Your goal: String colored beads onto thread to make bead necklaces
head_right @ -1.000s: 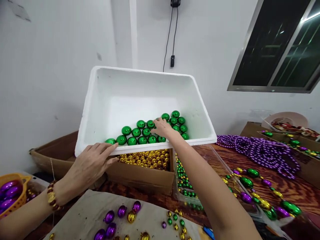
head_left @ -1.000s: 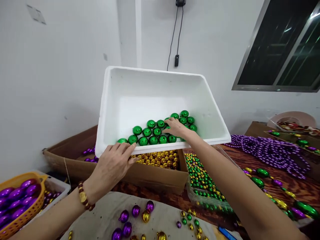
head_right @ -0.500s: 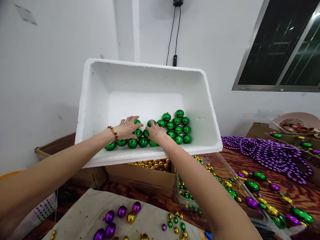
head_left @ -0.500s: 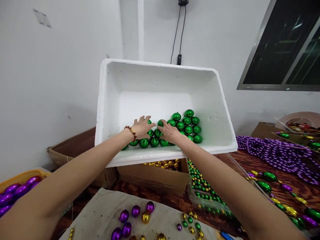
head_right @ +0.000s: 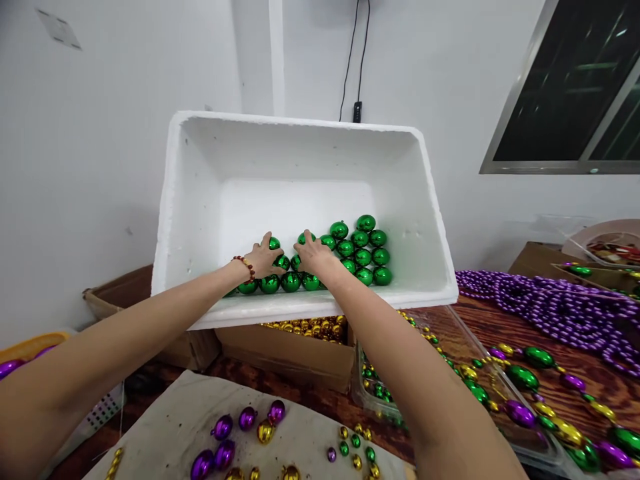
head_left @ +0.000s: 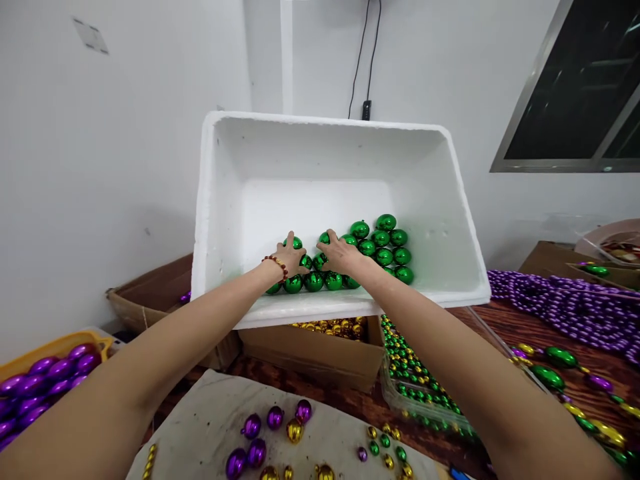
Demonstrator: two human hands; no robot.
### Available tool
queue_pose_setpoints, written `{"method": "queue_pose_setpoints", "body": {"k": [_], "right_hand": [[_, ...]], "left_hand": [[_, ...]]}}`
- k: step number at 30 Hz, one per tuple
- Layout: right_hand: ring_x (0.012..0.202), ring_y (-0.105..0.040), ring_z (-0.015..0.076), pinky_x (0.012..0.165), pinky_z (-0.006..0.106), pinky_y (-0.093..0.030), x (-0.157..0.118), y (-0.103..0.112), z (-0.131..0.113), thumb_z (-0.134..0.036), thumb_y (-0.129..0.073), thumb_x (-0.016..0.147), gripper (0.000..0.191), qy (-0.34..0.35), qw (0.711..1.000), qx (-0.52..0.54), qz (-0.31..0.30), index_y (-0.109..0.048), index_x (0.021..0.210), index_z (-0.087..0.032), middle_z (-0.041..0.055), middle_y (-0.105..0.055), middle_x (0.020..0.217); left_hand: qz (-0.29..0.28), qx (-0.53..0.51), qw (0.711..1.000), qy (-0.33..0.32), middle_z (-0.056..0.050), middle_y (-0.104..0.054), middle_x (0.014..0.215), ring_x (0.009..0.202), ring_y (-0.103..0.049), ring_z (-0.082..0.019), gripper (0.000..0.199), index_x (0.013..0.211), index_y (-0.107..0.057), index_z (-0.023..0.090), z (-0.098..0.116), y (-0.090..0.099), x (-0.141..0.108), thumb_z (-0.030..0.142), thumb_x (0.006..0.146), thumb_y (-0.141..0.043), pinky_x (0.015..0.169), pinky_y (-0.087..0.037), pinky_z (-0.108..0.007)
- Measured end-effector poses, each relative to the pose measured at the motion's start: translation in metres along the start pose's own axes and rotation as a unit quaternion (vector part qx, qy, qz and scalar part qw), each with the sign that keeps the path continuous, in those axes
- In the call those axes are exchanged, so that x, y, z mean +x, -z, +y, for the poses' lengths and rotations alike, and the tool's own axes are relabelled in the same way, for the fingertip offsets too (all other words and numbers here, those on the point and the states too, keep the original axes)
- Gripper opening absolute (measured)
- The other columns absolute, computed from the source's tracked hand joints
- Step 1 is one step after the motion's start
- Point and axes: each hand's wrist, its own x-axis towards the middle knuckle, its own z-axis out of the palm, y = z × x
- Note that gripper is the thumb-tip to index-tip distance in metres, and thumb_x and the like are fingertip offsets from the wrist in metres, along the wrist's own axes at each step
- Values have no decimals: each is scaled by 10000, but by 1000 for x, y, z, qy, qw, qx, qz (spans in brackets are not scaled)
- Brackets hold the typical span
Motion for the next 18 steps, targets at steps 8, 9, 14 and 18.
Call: {"method": "queue_pose_setpoints", "body": {"k": [8, 9, 14, 18], "right_hand": [[1218, -530, 445, 925, 525, -514, 15, 2, 0, -262, -861, 698, 549, 39, 998, -44, 10, -703, 1220, -204, 151, -228, 1609], [1208, -537, 438, 913, 515, -521, 15, 2, 1, -267, -855, 703, 523, 44, 998, -46, 12, -714, 1202, -198, 149, -239, 1605], [1186, -549, 407, 890, 489, -528, 10, 1, 5, -302, -796, 759, 451, 44, 998, -36, 29, -713, 1190, -199, 148, -276, 1579], [1144, -576, 407, 848, 492, -533, 6, 9, 11, -380, -748, 802, 490, 26, 998, -14, 50, -669, 1243, -183, 174, -221, 1589]], "left_hand": [[9, -18, 999, 34, -135, -56, 1627, 1337, -399, -489, 622, 1323, -553, 262, 6, 4, -2, 549, 782, -663, 1002, -433, -547], [10, -21, 999, 38, -135, -64, 1622, 1331, -406, -486, 618, 1310, -562, 260, 6, 4, -2, 554, 776, -668, 1003, -432, -539], [25, -28, 998, 48, -138, -58, 1615, 1344, -376, -486, 610, 1286, -578, 240, 7, 0, -1, 559, 773, -661, 1041, -394, -534], [36, -36, 998, 47, -165, -139, 1580, 1341, -359, -499, 623, 1291, -576, 226, 5, -2, 1, 544, 760, -644, 1024, -397, -549]]}}
